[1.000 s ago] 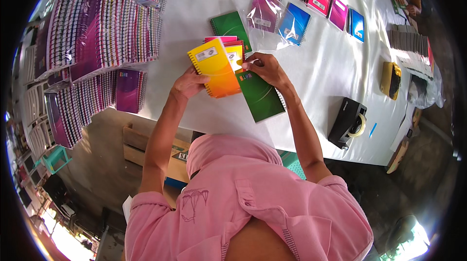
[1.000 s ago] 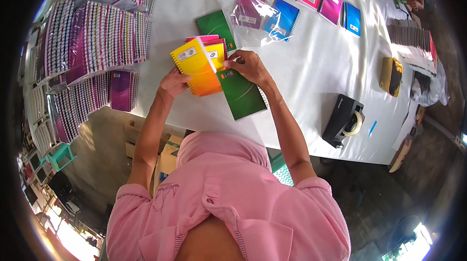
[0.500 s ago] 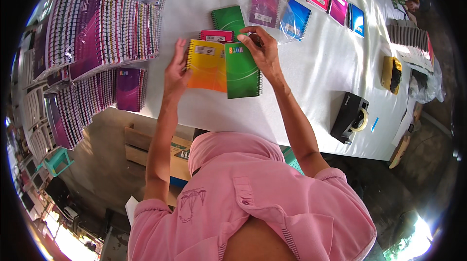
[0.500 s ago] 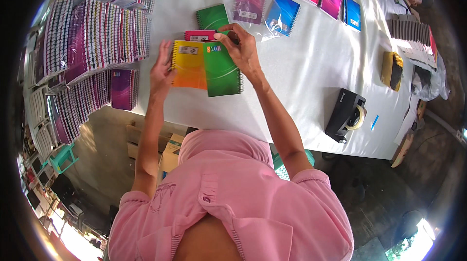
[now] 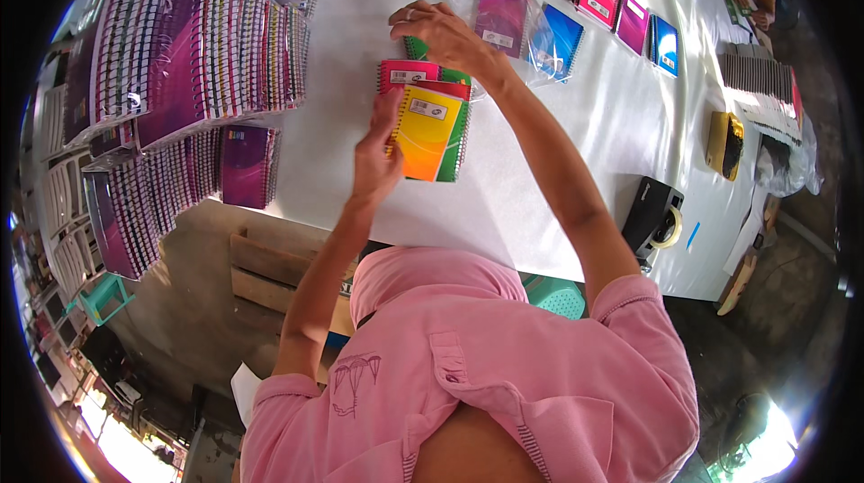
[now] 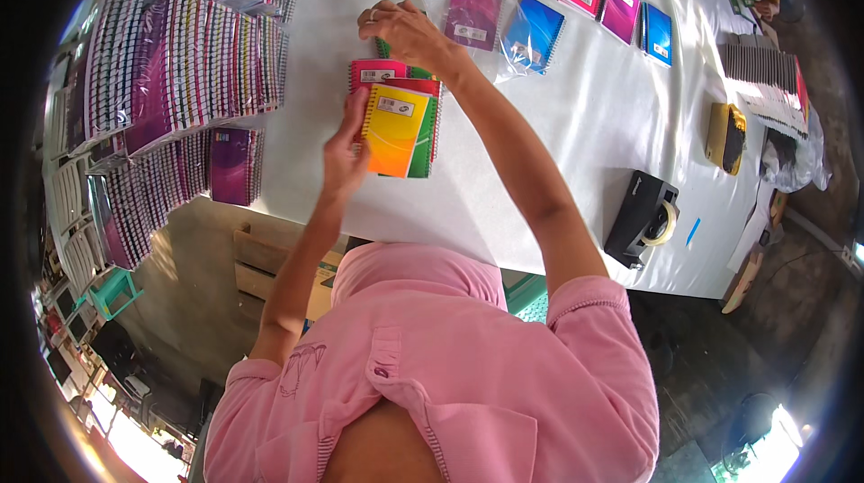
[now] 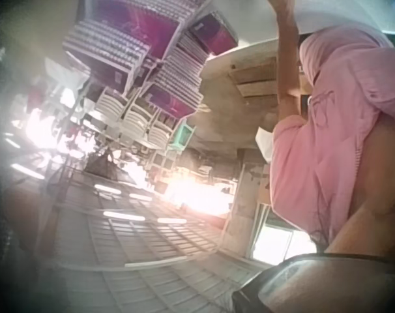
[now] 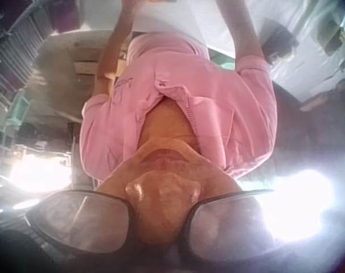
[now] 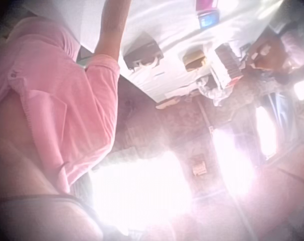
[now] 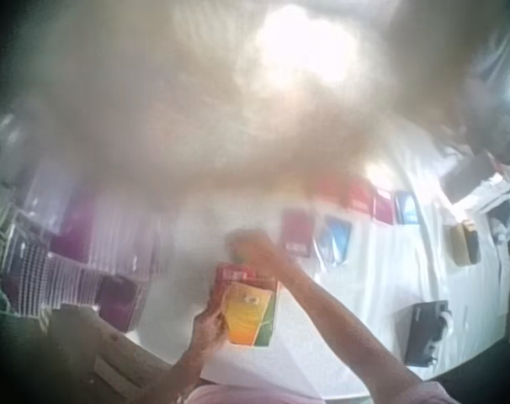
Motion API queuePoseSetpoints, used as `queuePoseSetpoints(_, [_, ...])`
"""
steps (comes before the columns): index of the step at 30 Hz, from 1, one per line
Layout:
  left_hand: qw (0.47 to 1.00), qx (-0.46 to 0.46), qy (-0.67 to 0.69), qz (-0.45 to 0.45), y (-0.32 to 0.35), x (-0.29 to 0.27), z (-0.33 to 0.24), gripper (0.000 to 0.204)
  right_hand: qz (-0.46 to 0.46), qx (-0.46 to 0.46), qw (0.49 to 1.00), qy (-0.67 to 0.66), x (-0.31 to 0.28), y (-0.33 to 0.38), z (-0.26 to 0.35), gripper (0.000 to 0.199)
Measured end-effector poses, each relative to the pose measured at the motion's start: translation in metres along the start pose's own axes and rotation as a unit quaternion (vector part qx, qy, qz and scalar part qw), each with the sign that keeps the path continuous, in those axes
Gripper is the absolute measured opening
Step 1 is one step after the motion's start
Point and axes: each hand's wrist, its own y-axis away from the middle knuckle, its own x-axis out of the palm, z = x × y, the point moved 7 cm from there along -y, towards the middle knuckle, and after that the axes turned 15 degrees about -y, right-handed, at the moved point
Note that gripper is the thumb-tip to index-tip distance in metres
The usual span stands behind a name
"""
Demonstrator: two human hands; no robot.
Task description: The person gathers small spiral-bound notebooks of various colors from a table and places them into clear plastic bags. They then use a tape dispenser to seal the bags, repeating this process for multiple sets of notebooks.
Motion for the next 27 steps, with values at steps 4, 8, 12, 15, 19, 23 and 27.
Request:
queuePoseSetpoints(4, [0.996,-0.033,-0.042,-0.073,0.010,0.012,0.014,0.068,0.101,0.149,0.976,0.125,0.013,-0.006,-0.034,0.059])
queuePoseSetpoints(8, [0.988,-0.069,-0.129,-0.049,0.001,0.016,0.016,0.088,0.100,0.144,0.977,0.121,0.002,-0.001,-0.050,0.049])
queuePoseSetpoints(12, [0.991,-0.099,-0.076,-0.043,0.004,0.028,0.028,0.098,0.052,0.219,0.974,0.034,-0.040,0.000,-0.037,0.056])
queuePoseSetpoints(15, [0.986,-0.151,-0.024,-0.065,0.008,0.028,0.033,0.096,-0.164,0.187,0.966,-0.068,-0.111,0.030,0.014,0.048])
queuePoseSetpoints(19, [0.969,-0.207,0.086,-0.102,0.008,0.027,0.045,0.092,-0.410,0.251,0.822,-0.305,-0.098,0.116,0.057,0.041])
queuePoseSetpoints(23, [0.973,-0.166,0.136,-0.087,-0.004,0.022,0.024,0.082,-0.304,0.507,0.677,-0.437,0.041,0.190,0.085,0.051])
queuePoseSetpoints(27, [0.992,-0.092,-0.066,-0.056,-0.008,0.021,0.013,0.073,-0.242,0.440,0.861,-0.086,0.021,0.196,0.096,0.035])
